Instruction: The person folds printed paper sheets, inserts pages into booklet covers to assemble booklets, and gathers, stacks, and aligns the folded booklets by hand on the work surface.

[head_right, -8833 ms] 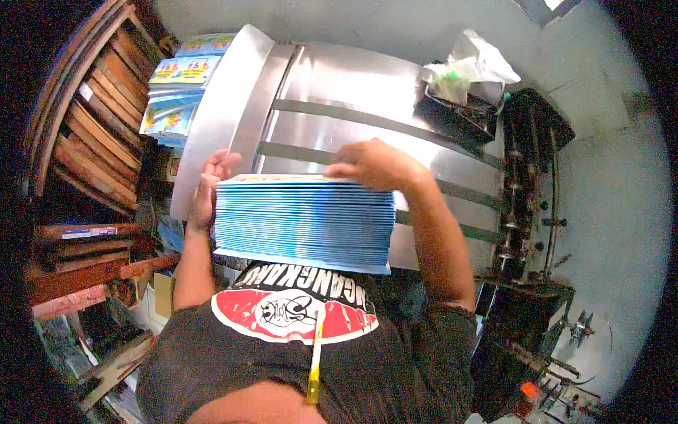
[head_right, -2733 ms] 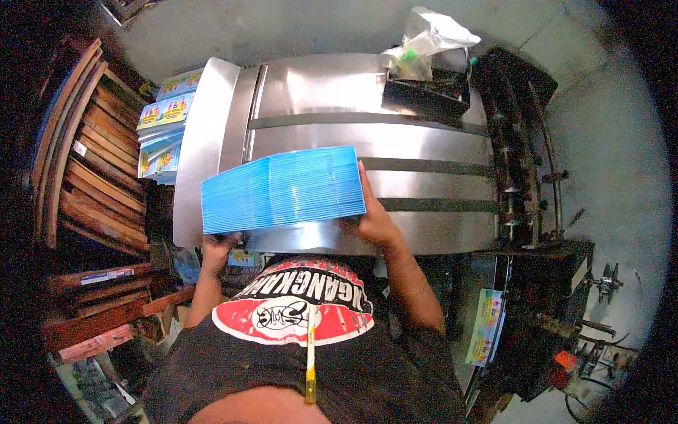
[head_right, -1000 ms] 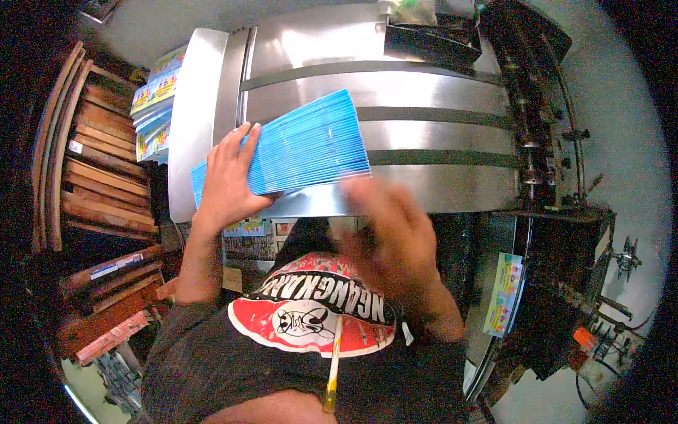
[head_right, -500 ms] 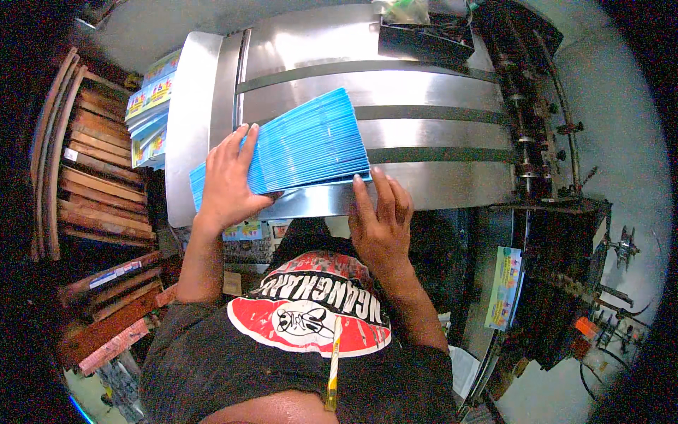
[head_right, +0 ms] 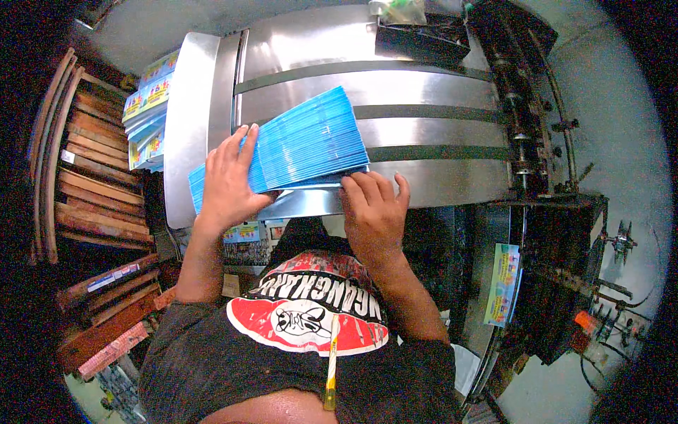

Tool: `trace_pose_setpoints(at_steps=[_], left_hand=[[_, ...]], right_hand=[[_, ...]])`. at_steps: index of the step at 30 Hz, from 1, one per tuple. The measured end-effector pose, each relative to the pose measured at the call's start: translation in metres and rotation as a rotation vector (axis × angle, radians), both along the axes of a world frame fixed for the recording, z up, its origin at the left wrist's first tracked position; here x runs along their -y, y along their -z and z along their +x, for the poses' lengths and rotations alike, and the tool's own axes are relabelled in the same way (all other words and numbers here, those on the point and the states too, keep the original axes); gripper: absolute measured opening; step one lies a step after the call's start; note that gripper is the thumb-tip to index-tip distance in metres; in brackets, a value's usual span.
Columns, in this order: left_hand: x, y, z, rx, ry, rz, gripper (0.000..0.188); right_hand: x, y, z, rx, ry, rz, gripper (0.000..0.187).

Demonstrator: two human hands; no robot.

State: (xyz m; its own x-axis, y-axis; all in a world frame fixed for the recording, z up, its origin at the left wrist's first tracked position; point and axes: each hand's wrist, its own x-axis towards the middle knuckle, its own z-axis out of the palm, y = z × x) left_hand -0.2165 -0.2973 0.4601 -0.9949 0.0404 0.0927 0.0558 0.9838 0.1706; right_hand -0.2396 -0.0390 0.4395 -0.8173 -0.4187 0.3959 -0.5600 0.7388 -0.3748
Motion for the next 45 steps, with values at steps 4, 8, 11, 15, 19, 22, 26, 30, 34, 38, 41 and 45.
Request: trace_pose_setpoints(at_steps=[4, 8, 11, 15, 19, 22, 26, 30, 34, 38, 41, 45], left_hand=[[-0.001, 0.0, 0.001, 0.009, 0.0, 0.016, 0.107], [-0.001, 0.001, 0.002, -0.011, 0.002, 0.019, 0.106], [-0.001, 0.0, 0.002, -0.004, -0.008, 0.023, 0.106], [-0.001, -0.001, 0.0, 0.009, -0.003, 0.025, 0.106], [-0.001, -0.001, 0.0, 0.014, -0.011, 0.02, 0.105], [-0.001, -0.002, 0.0, 0.016, -0.014, 0.015, 0.104], [-0.001, 0.0, -0.001, 0.01, -0.017, 0.017, 0.104], [-0.001, 0.0, 0.0, -0.015, -0.006, 0.0, 0.104], [-0.001, -0.001, 0.0, 0.015, -0.019, 0.002, 0.104], [0.0, 0.003, -0.001, 0.001, -0.039, 0.013, 0.106], [-0.004, 0.0, -0.002, -0.007, -0.027, 0.016, 0.104], [-0.003, -0.001, -0.001, 0.01, -0.041, 0.015, 0.104]], right_hand=[[0.004, 0.011, 0.001, 0.155, -0.036, -0.11, 0.021], [0.005, 0.01, 0.002, 0.254, -0.036, -0.204, 0.022], [0.006, 0.007, 0.003, 0.27, -0.062, -0.154, 0.022], [0.002, 0.007, 0.004, 0.4, -0.043, -0.401, 0.028], [-0.003, -0.001, -0.004, 0.33, -0.092, -0.363, 0.036], [0.0, -0.004, -0.002, 0.213, 0.021, -0.22, 0.039], [-0.002, 0.004, 0.005, 0.065, -0.03, -0.115, 0.041], [0.001, 0.005, 0.009, 0.097, -0.028, -0.147, 0.041], [0.003, 0.003, 0.006, 0.189, 0.036, -0.19, 0.04], [0.0, 0.01, 0.013, 0.094, 0.018, -0.125, 0.04], [-0.004, 0.006, 0.016, 0.165, 0.068, -0.22, 0.031], [-0.005, -0.011, 0.004, 0.024, 0.099, -0.014, 0.019]])
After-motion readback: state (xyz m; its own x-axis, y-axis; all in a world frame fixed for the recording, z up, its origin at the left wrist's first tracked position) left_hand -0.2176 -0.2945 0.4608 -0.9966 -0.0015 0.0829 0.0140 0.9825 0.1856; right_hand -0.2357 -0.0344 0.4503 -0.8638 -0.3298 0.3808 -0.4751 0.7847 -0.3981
